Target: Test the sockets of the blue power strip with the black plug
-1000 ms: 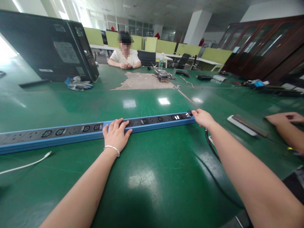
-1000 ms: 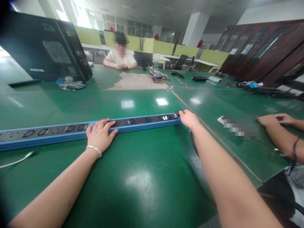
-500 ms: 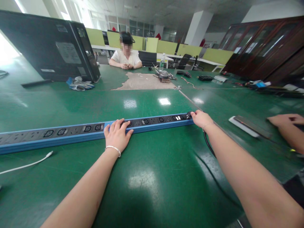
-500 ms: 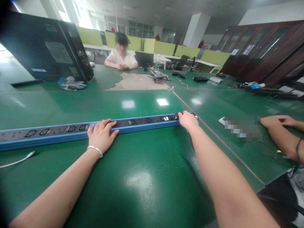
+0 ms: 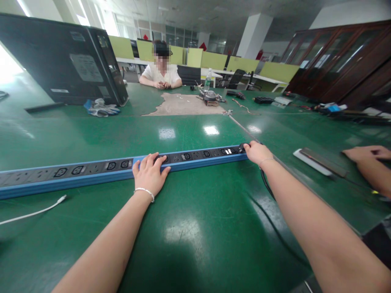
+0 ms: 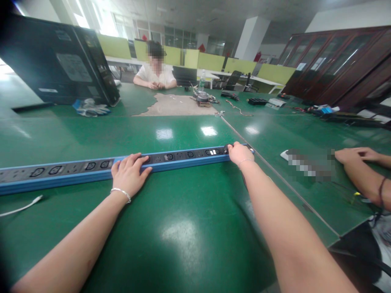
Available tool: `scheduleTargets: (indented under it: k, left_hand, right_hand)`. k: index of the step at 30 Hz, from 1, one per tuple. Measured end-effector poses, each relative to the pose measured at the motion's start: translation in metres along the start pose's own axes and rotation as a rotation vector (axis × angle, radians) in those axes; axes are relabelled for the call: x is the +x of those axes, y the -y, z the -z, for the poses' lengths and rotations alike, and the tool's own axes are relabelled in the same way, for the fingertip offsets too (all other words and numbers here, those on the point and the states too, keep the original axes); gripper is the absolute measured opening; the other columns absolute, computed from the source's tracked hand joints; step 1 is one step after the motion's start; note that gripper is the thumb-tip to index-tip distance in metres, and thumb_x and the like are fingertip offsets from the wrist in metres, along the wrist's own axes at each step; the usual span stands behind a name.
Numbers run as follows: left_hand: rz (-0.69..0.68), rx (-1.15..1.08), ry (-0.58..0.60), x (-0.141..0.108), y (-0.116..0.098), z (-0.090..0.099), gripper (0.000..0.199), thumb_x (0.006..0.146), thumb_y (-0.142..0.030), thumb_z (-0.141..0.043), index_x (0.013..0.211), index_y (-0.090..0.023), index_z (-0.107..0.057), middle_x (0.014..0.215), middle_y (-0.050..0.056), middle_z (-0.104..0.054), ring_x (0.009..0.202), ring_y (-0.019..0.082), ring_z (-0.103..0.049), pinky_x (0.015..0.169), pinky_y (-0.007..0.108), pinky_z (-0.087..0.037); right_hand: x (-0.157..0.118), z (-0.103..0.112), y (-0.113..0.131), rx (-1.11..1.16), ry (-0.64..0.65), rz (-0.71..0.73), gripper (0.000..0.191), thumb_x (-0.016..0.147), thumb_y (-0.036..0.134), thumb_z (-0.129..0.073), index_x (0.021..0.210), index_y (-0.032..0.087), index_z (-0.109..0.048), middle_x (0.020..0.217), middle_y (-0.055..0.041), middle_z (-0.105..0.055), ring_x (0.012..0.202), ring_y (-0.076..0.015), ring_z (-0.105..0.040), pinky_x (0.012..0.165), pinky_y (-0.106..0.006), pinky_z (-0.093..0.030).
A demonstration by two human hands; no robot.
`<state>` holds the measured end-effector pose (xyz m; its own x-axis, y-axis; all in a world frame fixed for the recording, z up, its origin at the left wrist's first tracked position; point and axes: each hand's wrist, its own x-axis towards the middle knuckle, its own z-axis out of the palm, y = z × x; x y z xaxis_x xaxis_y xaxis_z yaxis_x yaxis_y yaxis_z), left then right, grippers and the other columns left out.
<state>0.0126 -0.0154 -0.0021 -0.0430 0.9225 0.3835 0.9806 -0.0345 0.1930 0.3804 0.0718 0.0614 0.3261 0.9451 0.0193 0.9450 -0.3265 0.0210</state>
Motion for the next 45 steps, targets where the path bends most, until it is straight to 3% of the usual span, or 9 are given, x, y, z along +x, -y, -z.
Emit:
scheduleTargets:
  k: [22,28,45]
  left_hand:
    - [-0.003,0.0,-0.004,0.0,0.0,0.0,0.041,0.087,-0.047,-0.042,0.123,-0.031,-0.054,0.137,0.004,-0.049,0.127,0.027,-0.04,0.107,0.049,-0.02]
    - [-0.011,-0.007,-0.019,0.0,0.0,-0.001,0.041,0.087,-0.046,-0.042,0.122,-0.03,-0.054,0.136,0.005,-0.05,0.125,0.028,-0.041,0.106,0.05,-0.021]
    - [-0.011,-0.012,-0.01,0.0,0.0,0.0,0.041,0.087,-0.046,-0.042,0.122,-0.03,-0.055,0.136,0.005,-0.05,0.127,0.027,-0.041,0.106,0.051,-0.021]
  right_hand:
    - [-0.001,0.005,0.007,-0.05,0.05,0.034,0.043,0.093,0.042,-0.03,0.105,0.014,-0.061,0.103,-0.0189,-0.066,0.099,-0.027,-0.063,0.085,-0.037,-0.045]
    - [-0.012,0.004,0.014,-0.061,0.018,-0.006,0.044,0.093,0.042,-0.029,0.11,0.013,-0.057,0.104,-0.0206,-0.065,0.096,-0.028,-0.063,0.083,-0.039,-0.045]
    - [-0.01,-0.002,0.014,-0.018,0.07,-0.014,0.044,0.093,0.041,-0.024,0.114,0.013,-0.05,0.11,-0.0217,-0.062,0.104,-0.0317,-0.06,0.084,-0.044,-0.045]
